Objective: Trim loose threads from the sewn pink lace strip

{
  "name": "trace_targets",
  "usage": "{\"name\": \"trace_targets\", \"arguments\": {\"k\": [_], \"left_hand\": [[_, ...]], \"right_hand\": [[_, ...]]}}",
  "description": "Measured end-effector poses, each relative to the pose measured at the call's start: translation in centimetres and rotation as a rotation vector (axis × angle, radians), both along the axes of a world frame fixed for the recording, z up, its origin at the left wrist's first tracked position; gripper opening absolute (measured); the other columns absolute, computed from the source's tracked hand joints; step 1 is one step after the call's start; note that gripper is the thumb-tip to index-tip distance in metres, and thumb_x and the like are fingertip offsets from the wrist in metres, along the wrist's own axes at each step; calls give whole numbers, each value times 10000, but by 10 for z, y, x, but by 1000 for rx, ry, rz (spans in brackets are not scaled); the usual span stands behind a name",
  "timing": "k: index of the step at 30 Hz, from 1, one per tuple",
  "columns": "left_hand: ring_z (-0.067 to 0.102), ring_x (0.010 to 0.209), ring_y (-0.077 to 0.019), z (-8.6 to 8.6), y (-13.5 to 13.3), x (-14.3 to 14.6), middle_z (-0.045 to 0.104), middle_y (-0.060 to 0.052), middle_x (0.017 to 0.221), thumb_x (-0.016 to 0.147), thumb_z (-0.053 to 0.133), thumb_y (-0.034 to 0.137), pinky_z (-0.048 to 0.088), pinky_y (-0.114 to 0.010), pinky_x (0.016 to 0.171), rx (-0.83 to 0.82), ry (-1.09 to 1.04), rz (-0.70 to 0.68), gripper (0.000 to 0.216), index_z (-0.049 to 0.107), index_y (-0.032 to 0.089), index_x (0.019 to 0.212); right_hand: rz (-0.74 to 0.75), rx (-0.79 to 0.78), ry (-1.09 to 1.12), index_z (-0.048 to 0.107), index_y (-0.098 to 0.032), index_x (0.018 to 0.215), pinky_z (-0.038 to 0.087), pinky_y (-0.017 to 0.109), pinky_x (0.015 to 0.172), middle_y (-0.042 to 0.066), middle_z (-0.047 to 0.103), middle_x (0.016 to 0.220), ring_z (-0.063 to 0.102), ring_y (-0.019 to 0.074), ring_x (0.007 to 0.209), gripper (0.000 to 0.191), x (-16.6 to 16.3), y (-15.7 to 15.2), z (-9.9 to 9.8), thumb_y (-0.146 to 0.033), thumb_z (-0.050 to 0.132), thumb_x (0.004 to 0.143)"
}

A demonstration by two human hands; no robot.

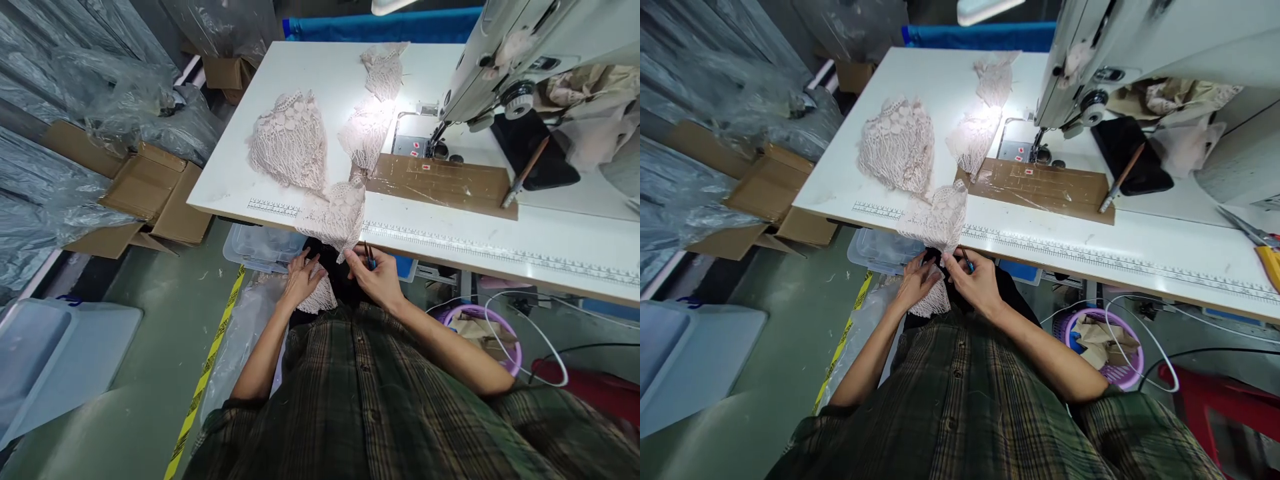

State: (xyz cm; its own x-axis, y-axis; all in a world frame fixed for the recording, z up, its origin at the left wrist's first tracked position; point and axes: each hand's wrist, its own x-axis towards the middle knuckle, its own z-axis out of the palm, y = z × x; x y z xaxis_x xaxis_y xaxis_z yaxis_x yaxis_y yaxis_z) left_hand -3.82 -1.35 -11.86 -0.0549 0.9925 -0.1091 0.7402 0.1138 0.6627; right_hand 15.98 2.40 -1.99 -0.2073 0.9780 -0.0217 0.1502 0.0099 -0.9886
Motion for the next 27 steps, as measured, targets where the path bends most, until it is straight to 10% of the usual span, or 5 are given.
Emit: {"name": "trace_targets", "arguments": {"k": [4, 9, 15, 27], "left_hand": [[539, 1225, -355, 33, -2, 7, 661, -162, 1202, 751, 402, 867, 437, -481, 1027, -77, -821, -2, 873, 674, 145, 1161], [679, 959, -357, 77, 0, 12, 692, -217, 1107, 440, 252, 1054, 551, -434, 769, -296, -1428, -124, 1309, 597, 96, 1263], [670, 669, -189, 101, 9, 11, 744, -124, 844, 578, 865, 517, 503, -262, 619, -357, -1223, -150, 742, 647, 122, 1168], [592, 657, -144, 122, -3, 12, 717, -60, 753, 731, 780, 440, 419, -232, 578, -249, -725, -11, 324, 766, 128, 815]], "right_hand": [[156, 12, 47, 612, -162, 723, 364, 213, 479, -35, 466, 537, 396, 86, 492, 368, -5, -10, 8, -493, 571, 878], [787, 168, 62, 635, -159, 735, 360, 207, 529, -24, 543, 601, 442, 82, 530, 167, 11, -33, 12, -236, 556, 860], [1213, 315, -56, 623, -173, 698, 345, 230, 541, -18, 617, 646, 516, 102, 561, 72, 21, -42, 14, -148, 581, 750], [521, 1, -281, 639, -151, 912, 333, 249, 560, -24, 510, 615, 442, 113, 549, 493, 30, 2, 15, -474, 282, 1020]]}}
